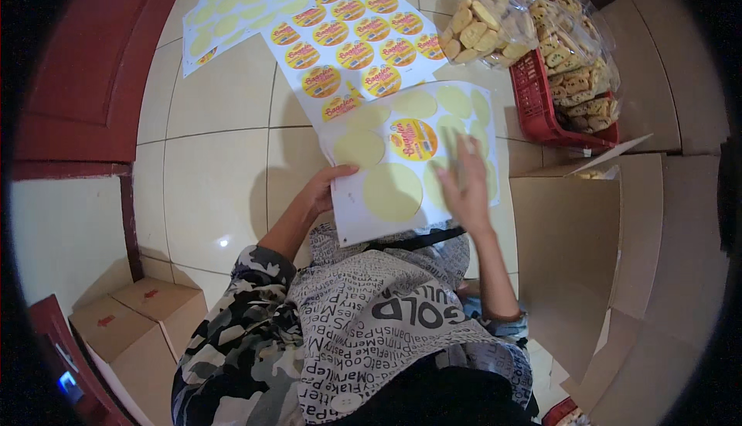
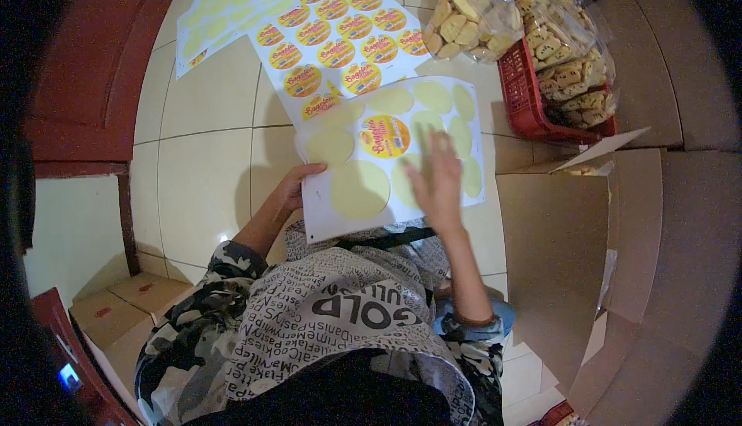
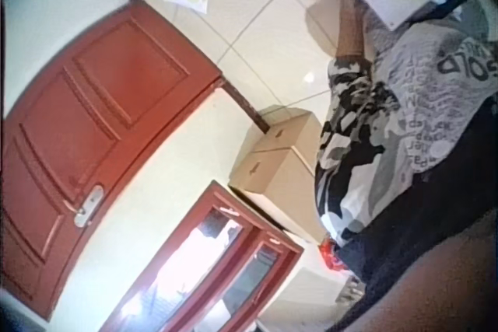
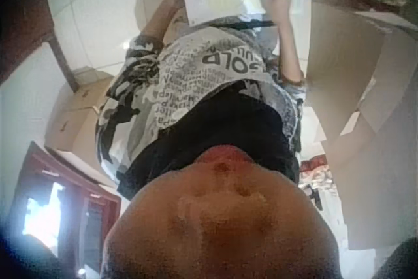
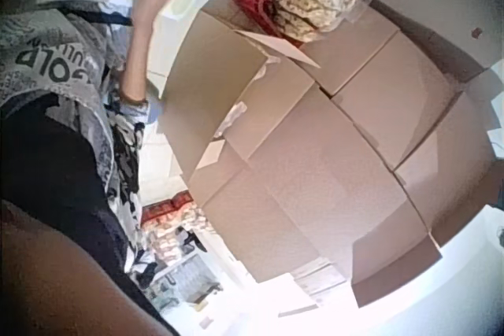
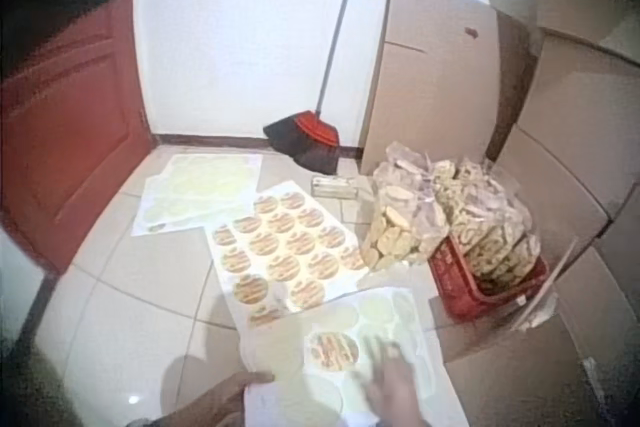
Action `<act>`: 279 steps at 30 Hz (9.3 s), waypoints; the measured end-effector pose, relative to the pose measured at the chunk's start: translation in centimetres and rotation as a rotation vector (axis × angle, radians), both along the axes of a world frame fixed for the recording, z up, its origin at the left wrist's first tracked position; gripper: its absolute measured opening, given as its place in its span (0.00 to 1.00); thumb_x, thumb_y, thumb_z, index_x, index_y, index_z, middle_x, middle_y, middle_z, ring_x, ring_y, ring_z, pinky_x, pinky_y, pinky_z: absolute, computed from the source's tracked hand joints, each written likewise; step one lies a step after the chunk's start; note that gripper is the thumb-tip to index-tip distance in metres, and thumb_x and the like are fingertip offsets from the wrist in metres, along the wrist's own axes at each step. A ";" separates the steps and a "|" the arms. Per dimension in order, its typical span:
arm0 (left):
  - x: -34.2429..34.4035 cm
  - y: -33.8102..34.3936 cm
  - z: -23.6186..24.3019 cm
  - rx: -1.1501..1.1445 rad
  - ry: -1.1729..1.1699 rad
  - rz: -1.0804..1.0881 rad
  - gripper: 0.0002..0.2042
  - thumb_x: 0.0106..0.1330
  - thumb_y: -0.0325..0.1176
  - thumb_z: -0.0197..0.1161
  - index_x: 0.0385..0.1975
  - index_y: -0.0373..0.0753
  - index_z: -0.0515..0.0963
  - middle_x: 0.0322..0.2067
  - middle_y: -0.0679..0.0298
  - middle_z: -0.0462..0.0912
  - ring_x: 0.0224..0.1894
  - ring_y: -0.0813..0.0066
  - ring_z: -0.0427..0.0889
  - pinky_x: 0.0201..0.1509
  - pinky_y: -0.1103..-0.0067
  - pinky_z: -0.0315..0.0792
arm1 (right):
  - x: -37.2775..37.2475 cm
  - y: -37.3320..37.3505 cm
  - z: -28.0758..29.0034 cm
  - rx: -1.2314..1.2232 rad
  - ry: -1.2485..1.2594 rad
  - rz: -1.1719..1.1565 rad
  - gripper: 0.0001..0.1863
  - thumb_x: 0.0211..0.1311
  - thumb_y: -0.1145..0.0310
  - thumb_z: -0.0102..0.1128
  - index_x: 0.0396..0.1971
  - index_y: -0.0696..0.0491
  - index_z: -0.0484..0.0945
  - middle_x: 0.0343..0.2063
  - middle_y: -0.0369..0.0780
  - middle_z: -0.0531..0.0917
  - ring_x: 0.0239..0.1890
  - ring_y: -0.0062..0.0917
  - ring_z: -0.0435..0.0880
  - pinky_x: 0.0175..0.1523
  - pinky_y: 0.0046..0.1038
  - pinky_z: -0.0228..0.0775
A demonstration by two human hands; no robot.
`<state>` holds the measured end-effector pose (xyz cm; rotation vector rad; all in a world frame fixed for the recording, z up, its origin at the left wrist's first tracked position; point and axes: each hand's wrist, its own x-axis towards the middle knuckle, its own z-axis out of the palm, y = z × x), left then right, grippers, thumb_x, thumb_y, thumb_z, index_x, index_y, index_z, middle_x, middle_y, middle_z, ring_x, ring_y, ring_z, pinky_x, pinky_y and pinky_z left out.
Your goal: Placing adhesive circular labels onto individual bags of bread snacks.
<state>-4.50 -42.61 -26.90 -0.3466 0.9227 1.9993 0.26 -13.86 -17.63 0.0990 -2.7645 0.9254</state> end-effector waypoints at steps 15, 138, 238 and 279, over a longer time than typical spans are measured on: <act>1.1 3.7 6.4 0.531 -0.163 0.097 0.29 0.53 0.32 0.51 0.56 0.26 0.65 0.50 0.45 0.76 0.49 0.53 0.79 0.59 0.64 0.70 | 0.5 -3.7 6.2 -0.259 -0.389 0.207 0.54 0.48 0.50 0.69 0.68 0.55 0.47 0.67 0.50 0.55 0.71 0.41 0.49 0.71 0.33 0.46; -1.0 13.1 10.5 -0.672 1.254 0.013 0.04 0.55 0.20 0.63 0.30 0.33 0.78 0.27 0.58 0.78 0.29 0.68 0.79 0.35 0.77 0.72 | -1.9 0.5 -4.0 -0.241 -0.118 -0.259 0.21 0.58 0.58 0.62 0.49 0.53 0.77 0.53 0.42 0.76 0.60 0.39 0.70 0.62 0.51 0.54; 0.0 -15.5 -6.5 -1.983 1.270 0.088 0.36 0.59 0.34 0.57 0.64 0.28 0.47 0.61 0.47 0.50 0.66 0.43 0.50 0.66 0.39 0.38 | -25.2 -24.4 -5.8 -1.146 -0.954 0.220 0.29 0.67 0.52 0.50 0.60 0.52 0.57 0.54 0.44 0.71 0.52 0.34 0.77 0.56 0.36 0.69; -2.3 17.6 22.0 -0.129 0.909 -0.552 0.45 0.64 0.68 0.16 0.48 0.33 0.73 0.46 0.54 0.73 0.59 0.66 0.63 0.68 0.68 0.49 | 8.2 2.8 17.0 0.330 0.394 -0.121 0.07 0.47 0.72 0.65 0.28 0.54 0.81 0.62 0.40 0.67 0.66 0.47 0.58 0.64 0.58 0.49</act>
